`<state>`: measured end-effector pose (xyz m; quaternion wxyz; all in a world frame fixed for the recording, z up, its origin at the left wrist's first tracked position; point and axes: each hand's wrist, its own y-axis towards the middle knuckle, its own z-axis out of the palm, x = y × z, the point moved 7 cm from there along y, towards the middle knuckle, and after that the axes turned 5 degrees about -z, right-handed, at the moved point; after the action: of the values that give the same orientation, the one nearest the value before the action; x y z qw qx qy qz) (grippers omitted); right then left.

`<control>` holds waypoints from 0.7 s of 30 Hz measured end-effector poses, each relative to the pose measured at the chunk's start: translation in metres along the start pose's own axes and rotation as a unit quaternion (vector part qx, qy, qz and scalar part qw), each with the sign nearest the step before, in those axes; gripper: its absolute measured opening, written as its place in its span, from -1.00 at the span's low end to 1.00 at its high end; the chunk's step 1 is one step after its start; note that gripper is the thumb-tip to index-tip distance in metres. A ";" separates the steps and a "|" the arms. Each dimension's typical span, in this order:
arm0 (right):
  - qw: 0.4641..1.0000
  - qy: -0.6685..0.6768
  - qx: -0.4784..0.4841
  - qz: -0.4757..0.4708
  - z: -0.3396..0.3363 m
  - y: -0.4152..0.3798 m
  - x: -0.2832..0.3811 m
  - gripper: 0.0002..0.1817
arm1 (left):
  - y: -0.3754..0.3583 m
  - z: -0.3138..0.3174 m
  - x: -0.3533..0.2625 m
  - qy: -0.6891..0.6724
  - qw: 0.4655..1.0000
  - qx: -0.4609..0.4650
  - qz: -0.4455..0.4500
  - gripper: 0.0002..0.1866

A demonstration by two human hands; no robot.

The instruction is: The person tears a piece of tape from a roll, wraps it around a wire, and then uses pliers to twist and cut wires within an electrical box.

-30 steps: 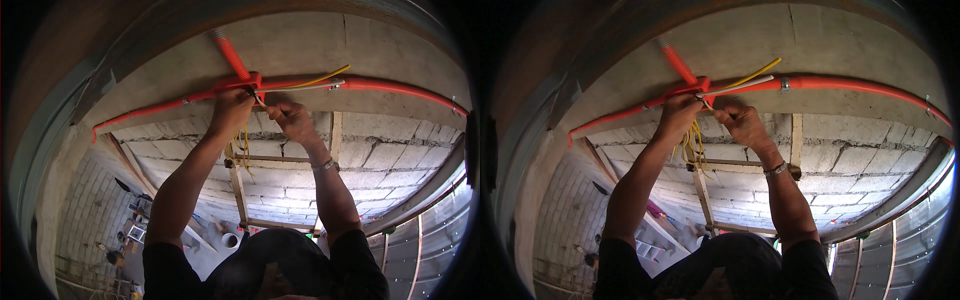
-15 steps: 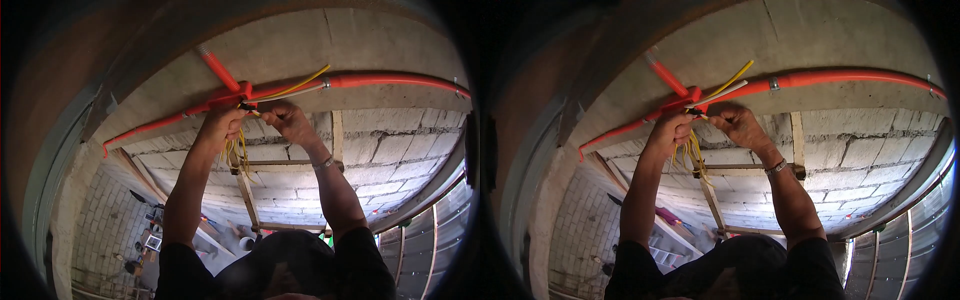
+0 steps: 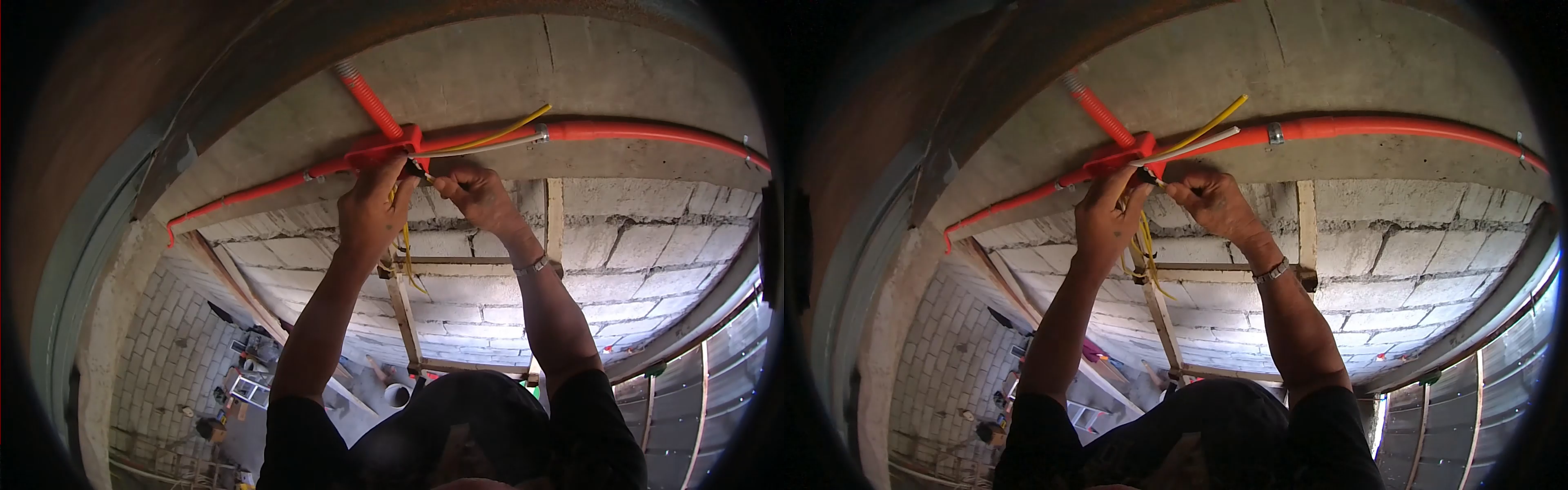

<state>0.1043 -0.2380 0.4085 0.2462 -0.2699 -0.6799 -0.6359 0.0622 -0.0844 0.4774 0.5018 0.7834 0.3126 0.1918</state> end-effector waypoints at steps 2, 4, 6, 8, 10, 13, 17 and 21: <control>1.000 0.004 -0.006 0.009 0.000 -0.001 0.002 -0.64 | -0.001 -0.001 -0.002 0.003 1.000 -0.016 0.027 -0.67; 1.000 -0.004 -0.006 0.022 0.000 -0.002 -0.001 -0.67 | -0.003 0.001 -0.002 0.048 0.998 -0.018 0.029 -0.71; 0.999 -0.026 -0.013 0.016 0.001 -0.003 0.000 -0.69 | -0.003 0.000 -0.002 0.041 0.998 -0.028 0.033 -0.73; 0.999 -0.049 -0.019 0.012 0.003 -0.006 0.006 -0.72 | -0.004 0.001 -0.001 0.033 0.998 -0.038 0.035 -0.75; 0.983 -0.177 -0.031 -0.029 0.004 -0.009 0.026 -0.75 | -0.006 0.002 0.006 -0.030 0.998 -0.057 0.014 -0.79; 0.973 -0.168 -0.103 -0.122 0.003 -0.012 0.044 -0.79 | -0.006 0.005 0.011 -0.137 0.989 -0.059 -0.019 -0.82; 0.965 -0.212 -0.124 -0.094 0.006 -0.007 0.070 -0.82 | -0.003 0.006 0.017 -0.169 0.982 -0.023 -0.078 -0.80; 0.922 -0.322 -0.150 -0.156 0.024 0.001 0.084 -0.81 | 0.016 0.008 0.019 -0.174 0.973 0.098 -0.119 -0.79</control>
<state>0.0434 -0.2099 0.4648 -0.1318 -0.3840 -0.6528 -0.6395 0.0859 -0.0811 0.4882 0.4888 0.8071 0.3287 -0.0399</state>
